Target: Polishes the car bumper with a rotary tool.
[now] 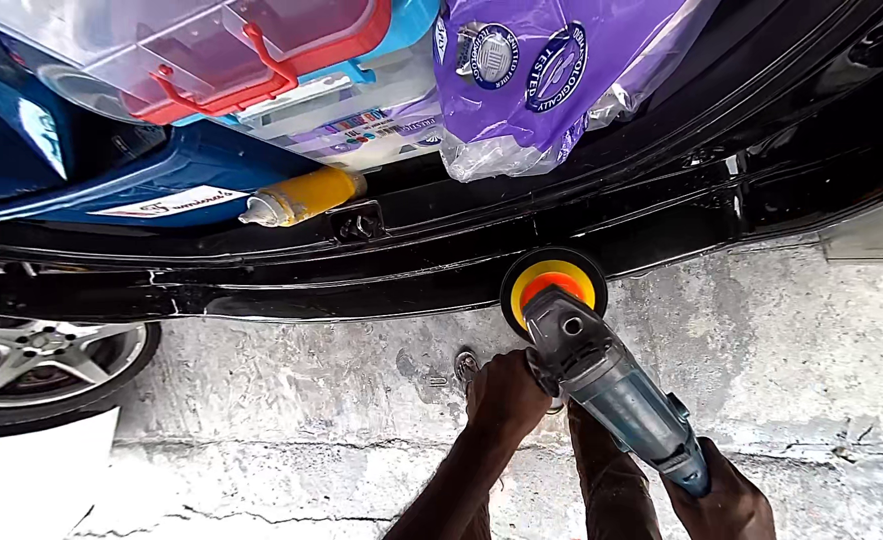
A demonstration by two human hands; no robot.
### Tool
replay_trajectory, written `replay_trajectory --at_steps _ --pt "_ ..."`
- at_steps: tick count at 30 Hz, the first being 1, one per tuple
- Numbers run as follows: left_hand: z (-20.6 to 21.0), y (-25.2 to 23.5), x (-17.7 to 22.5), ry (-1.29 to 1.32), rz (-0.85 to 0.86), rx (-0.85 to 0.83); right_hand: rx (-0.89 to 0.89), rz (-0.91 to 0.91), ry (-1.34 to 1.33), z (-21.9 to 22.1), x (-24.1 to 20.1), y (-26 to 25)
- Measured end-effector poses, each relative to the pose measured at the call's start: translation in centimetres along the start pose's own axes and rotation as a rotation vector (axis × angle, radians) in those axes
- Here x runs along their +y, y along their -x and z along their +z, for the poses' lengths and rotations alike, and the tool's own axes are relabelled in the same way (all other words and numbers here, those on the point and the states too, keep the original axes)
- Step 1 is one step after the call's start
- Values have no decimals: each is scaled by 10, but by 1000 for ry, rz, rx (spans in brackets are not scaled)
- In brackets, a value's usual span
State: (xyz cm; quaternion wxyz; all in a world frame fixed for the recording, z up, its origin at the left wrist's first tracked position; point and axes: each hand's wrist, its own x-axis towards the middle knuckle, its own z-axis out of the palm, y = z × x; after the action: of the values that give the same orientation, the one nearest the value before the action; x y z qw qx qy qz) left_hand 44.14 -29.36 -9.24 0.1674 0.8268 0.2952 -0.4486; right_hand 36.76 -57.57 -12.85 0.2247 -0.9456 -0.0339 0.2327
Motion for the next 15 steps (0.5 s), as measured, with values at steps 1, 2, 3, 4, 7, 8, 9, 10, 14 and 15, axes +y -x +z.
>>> replay_trajectory --at_steps 1,2,3,4,7,8,9,10,14,15 --pt "-1 -1 -8 5 -5 17 8 -18 4 4 -4 -1" --pt "-3 -1 -11 8 -5 29 18 -25 8 6 -7 -1" --pt "-5 -2 -11 11 -7 27 25 -24 11 6 -9 -2" --pt "-7 -3 -6 13 -10 9 26 -11 8 3 -8 -1" --pt "-15 -3 23 0 58 -50 28 53 -7 -9 2 2" --pt "-16 -2 35 -7 98 -63 46 71 -10 -12 8 3" --pt "-17 -2 46 -12 137 -76 57 94 -16 -14 15 5" --pt "-18 -2 56 -14 169 -94 68 113 -17 -16 22 6" --pt "-16 -2 66 -5 224 -109 72 135 1 -18 33 11" --pt "-13 -3 59 -4 218 -99 60 129 5 -16 28 11"
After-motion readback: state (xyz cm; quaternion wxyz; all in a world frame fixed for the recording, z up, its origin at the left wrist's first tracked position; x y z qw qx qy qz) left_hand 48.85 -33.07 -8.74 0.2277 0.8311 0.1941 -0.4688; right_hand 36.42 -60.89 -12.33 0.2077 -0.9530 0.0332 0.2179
